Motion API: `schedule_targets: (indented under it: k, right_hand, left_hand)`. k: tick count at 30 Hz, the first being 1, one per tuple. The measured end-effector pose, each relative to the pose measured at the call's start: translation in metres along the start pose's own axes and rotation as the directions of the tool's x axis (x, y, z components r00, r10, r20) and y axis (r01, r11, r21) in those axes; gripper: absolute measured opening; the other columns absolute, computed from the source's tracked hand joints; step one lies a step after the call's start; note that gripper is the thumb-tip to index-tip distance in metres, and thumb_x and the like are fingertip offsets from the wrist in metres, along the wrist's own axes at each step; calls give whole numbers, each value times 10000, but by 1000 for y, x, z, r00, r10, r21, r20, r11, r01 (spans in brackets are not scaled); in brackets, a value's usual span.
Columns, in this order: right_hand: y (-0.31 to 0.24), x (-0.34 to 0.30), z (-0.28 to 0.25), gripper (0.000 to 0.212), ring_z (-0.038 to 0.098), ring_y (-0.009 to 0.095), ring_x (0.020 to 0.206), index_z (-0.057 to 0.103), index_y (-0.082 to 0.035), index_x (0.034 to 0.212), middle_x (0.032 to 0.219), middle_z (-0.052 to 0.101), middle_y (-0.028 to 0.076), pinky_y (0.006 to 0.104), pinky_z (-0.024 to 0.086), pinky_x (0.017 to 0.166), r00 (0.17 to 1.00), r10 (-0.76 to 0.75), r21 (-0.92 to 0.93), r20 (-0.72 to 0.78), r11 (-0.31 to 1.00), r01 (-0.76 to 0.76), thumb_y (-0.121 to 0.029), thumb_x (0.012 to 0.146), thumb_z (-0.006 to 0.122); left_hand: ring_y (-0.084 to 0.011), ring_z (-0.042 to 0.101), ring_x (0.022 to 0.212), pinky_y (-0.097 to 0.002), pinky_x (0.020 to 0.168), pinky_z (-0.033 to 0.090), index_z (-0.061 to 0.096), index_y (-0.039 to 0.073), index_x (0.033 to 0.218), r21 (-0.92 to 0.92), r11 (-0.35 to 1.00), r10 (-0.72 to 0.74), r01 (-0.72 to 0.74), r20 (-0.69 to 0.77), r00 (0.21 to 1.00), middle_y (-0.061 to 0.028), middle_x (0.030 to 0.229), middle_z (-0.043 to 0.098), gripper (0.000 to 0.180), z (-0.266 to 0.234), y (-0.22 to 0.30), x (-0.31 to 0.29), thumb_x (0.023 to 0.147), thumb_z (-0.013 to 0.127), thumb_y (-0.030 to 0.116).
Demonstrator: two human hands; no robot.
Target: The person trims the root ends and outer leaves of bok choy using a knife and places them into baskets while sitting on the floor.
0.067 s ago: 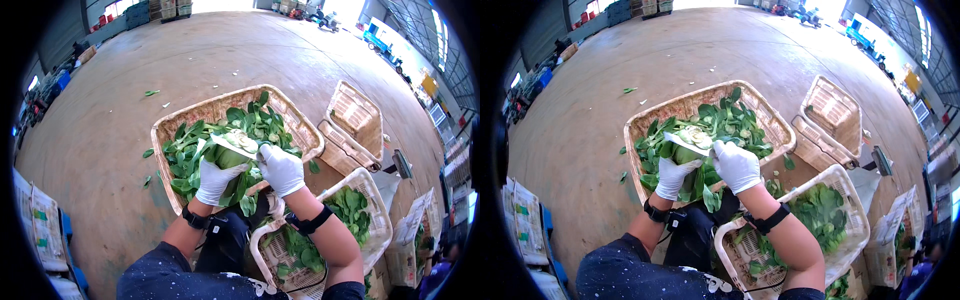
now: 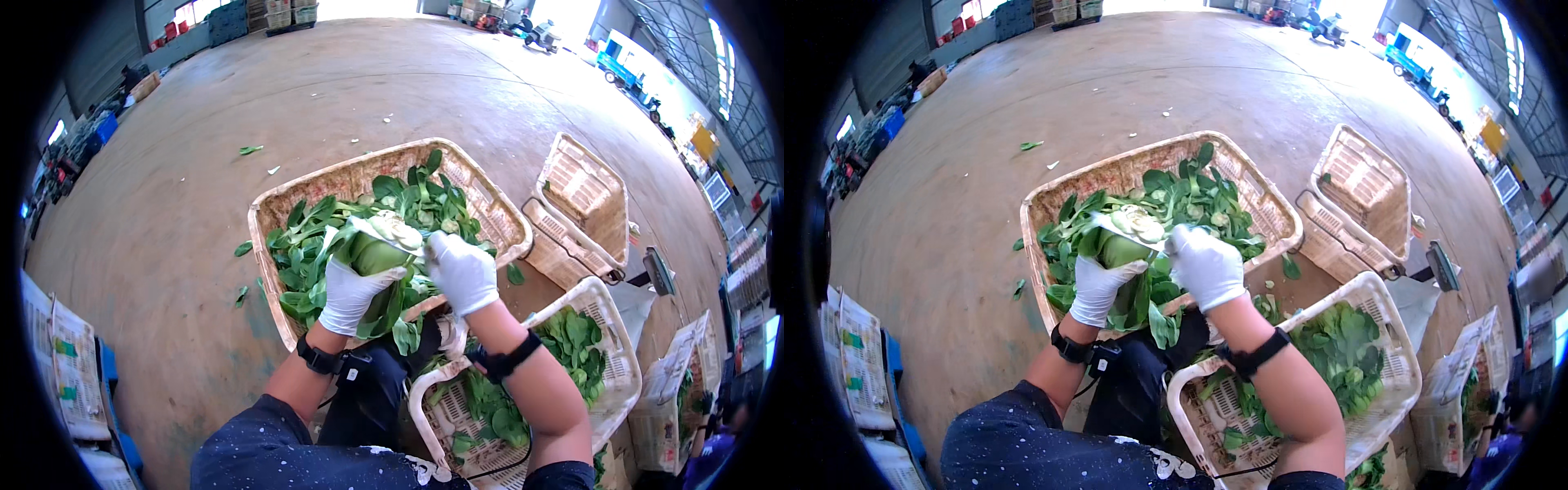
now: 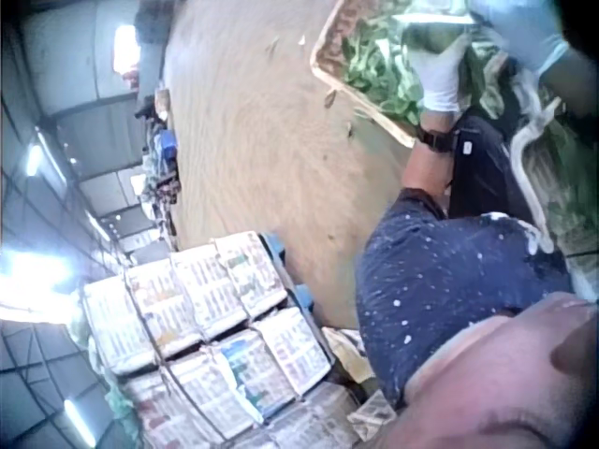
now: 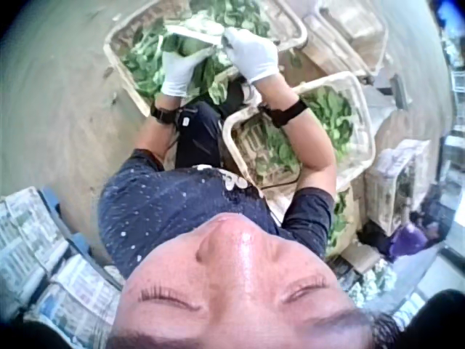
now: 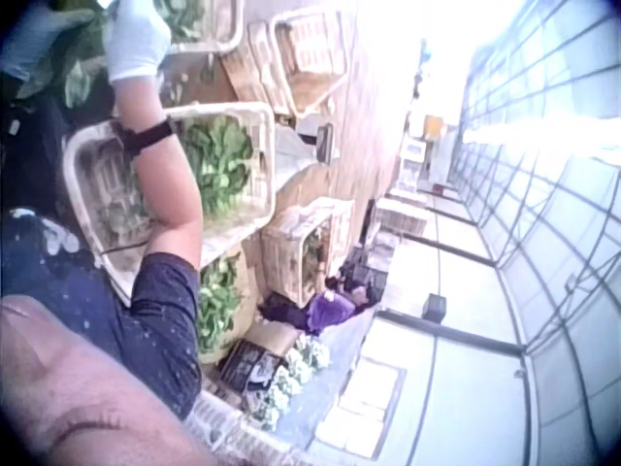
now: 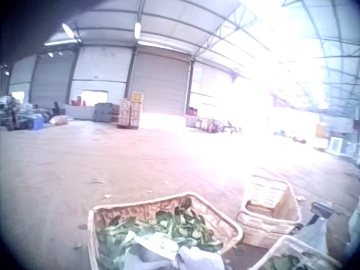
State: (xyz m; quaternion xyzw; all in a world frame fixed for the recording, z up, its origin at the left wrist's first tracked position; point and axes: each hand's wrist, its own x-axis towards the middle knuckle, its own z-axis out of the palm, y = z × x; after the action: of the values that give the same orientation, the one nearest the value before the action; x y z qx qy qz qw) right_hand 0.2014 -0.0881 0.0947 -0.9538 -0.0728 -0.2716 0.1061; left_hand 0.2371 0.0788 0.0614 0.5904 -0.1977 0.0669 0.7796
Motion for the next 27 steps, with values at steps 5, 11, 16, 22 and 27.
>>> schedule_targets:
  k: [5,11,16,22,27]
  right_hand:
    - [132,-35,42,200,646,313,794,619,-98,928,880,665,140,417,511,642,577,681,-498,451,729,-470,-258,815,577]
    - [48,-52,41,391,600,191,809,556,-37,1127,1027,644,56,325,500,657,760,545,798,355,247,-550,-125,770,689]
    - [-6,-63,-7,760,499,164,1138,358,-13,1338,1274,474,79,315,455,922,923,277,962,267,-19,-272,3,695,763]
    - [1,-108,-19,653,513,162,1112,453,-22,1261,1223,526,62,306,432,945,882,290,924,372,-29,-381,44,683,749]
    - [-22,-105,-5,542,555,130,1023,506,-47,1212,1128,591,46,284,443,910,820,292,870,493,-187,-457,-27,724,739]
  left_hand:
    - [-147,611,875,-289,802,495,575,-18,1081,100,995,-2,2,-1,1000,-73,996,639,553,-9,-7,13,606,838,87]
    - [-156,571,980,-308,870,465,490,-5,1204,94,985,-146,141,44,988,-75,1118,583,704,-27,-20,0,614,845,139]
    - [-204,515,1081,-336,971,376,464,-10,1235,-54,979,-173,194,271,947,-102,1193,535,492,14,-22,-37,861,634,262]
    - [-104,558,663,-257,645,479,613,22,1022,91,967,-255,238,307,917,-21,734,599,413,26,17,-10,918,501,405]
    - [-193,554,1009,-394,903,403,507,43,1214,334,834,-503,438,135,854,-109,1038,616,704,-24,-10,57,827,485,631]
